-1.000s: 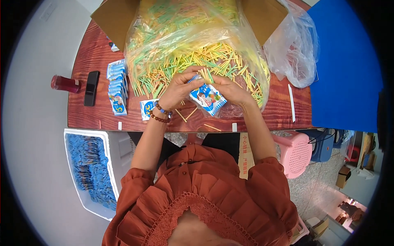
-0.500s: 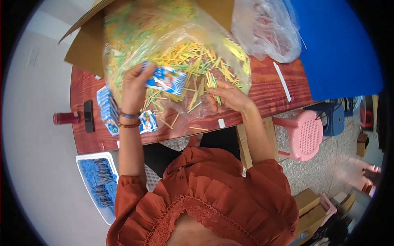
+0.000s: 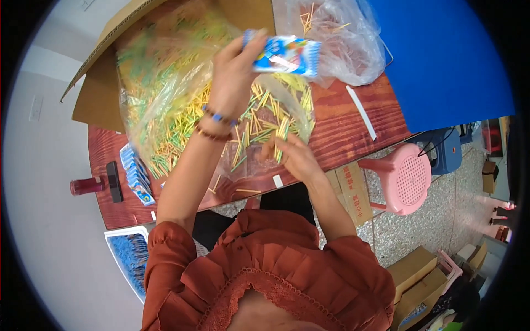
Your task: Sort and arrange small blue packets on a workstation table next to a box of shredded packing material.
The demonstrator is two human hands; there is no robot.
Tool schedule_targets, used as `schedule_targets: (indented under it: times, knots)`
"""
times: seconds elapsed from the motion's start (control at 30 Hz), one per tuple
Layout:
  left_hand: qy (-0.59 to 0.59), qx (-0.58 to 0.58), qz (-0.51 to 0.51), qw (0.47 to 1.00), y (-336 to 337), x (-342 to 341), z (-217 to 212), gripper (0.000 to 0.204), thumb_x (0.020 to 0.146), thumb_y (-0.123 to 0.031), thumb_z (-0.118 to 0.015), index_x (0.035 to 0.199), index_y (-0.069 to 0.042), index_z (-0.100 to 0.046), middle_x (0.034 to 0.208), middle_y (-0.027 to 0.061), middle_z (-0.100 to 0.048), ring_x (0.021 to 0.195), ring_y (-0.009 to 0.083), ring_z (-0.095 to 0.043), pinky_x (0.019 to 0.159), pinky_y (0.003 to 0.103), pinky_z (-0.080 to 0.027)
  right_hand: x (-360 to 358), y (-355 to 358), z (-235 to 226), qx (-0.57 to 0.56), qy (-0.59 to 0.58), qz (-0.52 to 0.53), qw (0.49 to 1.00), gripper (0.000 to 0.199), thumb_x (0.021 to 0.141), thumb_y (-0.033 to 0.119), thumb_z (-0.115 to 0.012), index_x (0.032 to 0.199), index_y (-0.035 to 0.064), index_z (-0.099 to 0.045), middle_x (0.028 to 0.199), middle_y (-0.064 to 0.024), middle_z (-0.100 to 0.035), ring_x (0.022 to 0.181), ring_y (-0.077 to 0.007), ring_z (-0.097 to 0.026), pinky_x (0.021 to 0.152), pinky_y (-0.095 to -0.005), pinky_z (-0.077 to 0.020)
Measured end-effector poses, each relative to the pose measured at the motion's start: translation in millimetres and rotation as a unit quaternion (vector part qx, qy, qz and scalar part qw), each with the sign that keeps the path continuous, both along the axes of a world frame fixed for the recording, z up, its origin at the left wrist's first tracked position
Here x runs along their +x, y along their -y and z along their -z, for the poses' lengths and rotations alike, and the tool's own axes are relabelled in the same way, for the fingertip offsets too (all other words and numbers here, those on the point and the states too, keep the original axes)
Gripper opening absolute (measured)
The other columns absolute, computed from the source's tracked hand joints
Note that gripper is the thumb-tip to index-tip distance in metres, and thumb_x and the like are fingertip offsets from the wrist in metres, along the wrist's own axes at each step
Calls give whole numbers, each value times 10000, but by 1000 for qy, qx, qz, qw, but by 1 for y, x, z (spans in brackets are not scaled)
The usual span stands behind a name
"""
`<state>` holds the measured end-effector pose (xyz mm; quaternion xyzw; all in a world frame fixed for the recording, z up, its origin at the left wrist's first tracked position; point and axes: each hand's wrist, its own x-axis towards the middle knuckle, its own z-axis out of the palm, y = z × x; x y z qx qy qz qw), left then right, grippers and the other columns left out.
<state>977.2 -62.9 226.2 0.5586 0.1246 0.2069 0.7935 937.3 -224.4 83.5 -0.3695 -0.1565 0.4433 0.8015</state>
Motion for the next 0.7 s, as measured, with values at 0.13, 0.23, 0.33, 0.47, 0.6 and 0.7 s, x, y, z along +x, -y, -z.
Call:
schedule_targets:
  times: [0.13,0.23,0.33,0.47,0.6,0.7]
  knots:
    - [-29,-64,-66,995,-37,-70,30,166,944,-181,-579,921,-26,-636,831,0,-639,746,88,-604,680,258,-520,1,-29,-8,-5,82,65,995,263,1003,204,-426,1127,-13,-510,1015,-153,-627,1004,-240,-590,921,-367,-428]
    - [-46,-99,-121,987,-53,-126,60,199,967,-214,-545,916,-45,-635,879,27,-666,787,108,-629,695,274,-524,-3,-55,-15,-15,145,110,983,284,1008,224,-419,1154,-9,-493,1057,-159,-624,1025,-227,-575,964,-374,-389]
    - [-55,-156,-157,974,-60,-162,94,204,965,-236,-555,916,-57,-641,860,33,-678,748,113,-648,642,275,-548,-12,-81,-37,16,179,141,974,260,1014,228,-402,1162,22,-461,1059,-176,-623,1095,-254,-562,1013,-412,-354]
    - [-37,-219,-176,959,-52,-183,98,212,958,-250,-568,884,-64,-638,840,30,-676,727,105,-634,628,254,-515,-36,-107,-72,144,155,197,957,159,1017,213,-383,1097,85,-432,1052,-211,-623,1240,-366,-470,1070,-510,-280]
    - [4,-248,-157,956,-53,-197,103,214,968,-243,-551,892,-62,-638,844,33,-675,722,103,-614,608,257,-478,-49,-133,-75,172,276,212,921,169,1030,239,-357,1056,78,-402,1084,-194,-624,1227,-327,-486,1078,-473,-274]
    - [15,-269,-171,948,-51,-201,102,217,974,-243,-539,909,-60,-635,867,39,-676,736,104,-614,612,258,-471,-60,-147,-67,141,308,200,919,190,1025,255,-362,1045,72,-410,1101,-183,-627,1300,-330,-406,1082,-469,-265]
